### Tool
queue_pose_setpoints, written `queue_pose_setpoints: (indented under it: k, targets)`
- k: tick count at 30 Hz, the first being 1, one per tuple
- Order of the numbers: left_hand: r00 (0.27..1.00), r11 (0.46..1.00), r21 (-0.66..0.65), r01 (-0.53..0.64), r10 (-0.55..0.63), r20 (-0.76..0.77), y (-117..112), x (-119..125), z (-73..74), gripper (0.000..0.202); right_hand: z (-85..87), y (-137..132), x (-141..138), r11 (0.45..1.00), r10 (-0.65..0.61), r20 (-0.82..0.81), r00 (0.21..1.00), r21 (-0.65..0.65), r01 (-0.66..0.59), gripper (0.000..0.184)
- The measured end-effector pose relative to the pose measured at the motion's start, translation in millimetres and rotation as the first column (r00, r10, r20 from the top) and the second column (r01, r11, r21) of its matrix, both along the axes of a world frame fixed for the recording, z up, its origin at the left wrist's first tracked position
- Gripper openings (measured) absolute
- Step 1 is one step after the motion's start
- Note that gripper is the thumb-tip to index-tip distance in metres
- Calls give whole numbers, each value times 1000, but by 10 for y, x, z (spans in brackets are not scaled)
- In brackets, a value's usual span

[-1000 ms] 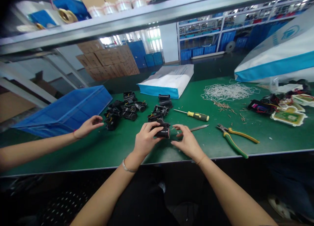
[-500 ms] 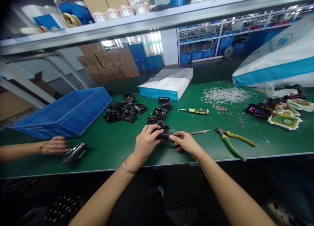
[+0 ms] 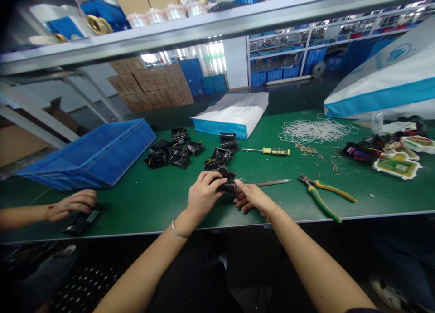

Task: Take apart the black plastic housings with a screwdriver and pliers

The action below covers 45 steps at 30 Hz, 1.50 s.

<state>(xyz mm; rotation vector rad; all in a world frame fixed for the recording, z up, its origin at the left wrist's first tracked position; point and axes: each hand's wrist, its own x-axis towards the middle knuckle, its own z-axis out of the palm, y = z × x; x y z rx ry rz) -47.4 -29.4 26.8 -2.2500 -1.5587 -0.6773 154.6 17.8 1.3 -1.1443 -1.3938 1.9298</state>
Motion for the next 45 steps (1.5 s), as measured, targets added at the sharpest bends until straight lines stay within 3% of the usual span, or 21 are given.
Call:
queue_pose_setpoints:
  k: [2, 5, 9, 14, 18, 22, 25, 27, 29, 30, 32, 34, 36, 38, 40, 43, 45]
  targets:
    - [1000, 1000, 3, -22, 21, 19, -3, -4, -1, 36, -11, -6, -2, 1000, -24, -33, 999, 10, 24, 50]
    - [998, 999, 7, -45, 44, 52, -2, -8, -6, 31, -6, 3, 5, 996, -82, -60, 995, 20, 84, 65]
    - [998, 999, 1, -48, 48, 48, 2, 0, -11, 32, -9, 20, -35, 990, -137, -53, 989, 14, 138, 49]
    - [991, 993, -6, -114, 114, 66, 13, -10, -24, 31, -43, 25, -48, 992, -125, -71, 990, 28, 127, 70]
    - [995, 996, -3, -86, 86, 55, 25, 10, -27, 30, -69, 27, -76, 992, -127, -107, 986, -16, 126, 56]
    - [989, 992, 33, -122, 119, 87, 61, 6, -48, 28, -113, 73, -121, 986, -164, -153, 974, -61, 156, 67]
    - [980, 993, 17, -114, 110, 165, 134, -23, -87, 26, -108, 118, -105, 978, -201, -209, 957, -103, 183, 54]
    - [942, 993, -41, -109, 117, 314, 196, -32, -119, 30, -80, 123, -79, 971, -229, -246, 942, -120, 205, 41]
    - [809, 983, -155, -94, 166, 564, 250, -24, -143, 39, -49, 98, -49, 965, -256, -280, 925, -128, 228, 36]
    - [687, 975, -216, -54, 193, 701, 269, -14, -148, 44, -35, 77, -36, 963, -265, -291, 919, -131, 237, 36]
    - [351, 954, -276, 113, 221, 910, 286, 17, -140, 48, -20, 23, -19, 961, -272, -299, 914, -135, 242, 37]
    - [22, 932, -215, 291, 218, 976, 279, 58, -110, 49, -21, -28, -25, 964, -259, -292, 921, -135, 228, 35]
    - [-187, 899, -146, 413, 240, 952, 259, 105, -66, 46, -29, -68, -63, 971, -228, -287, 930, -136, 196, 31]
    - [-307, 868, -87, 488, 264, 914, 237, 146, -23, 41, -33, -93, -133, 977, -193, -300, 934, -146, 154, 33]
    - [-378, 849, -45, 526, 281, 882, 221, 171, 4, 37, -29, -104, -218, 979, -167, -324, 931, -163, 118, 42]
    - [-434, 839, -18, 544, 300, 850, 225, 167, -10, 34, -15, -101, -332, 981, -154, -346, 925, -163, 102, 56]
    - [-458, 838, 2, 546, 297, 838, 244, 146, -48, 33, -9, -100, -381, 984, -163, -344, 925, -125, 127, 53]
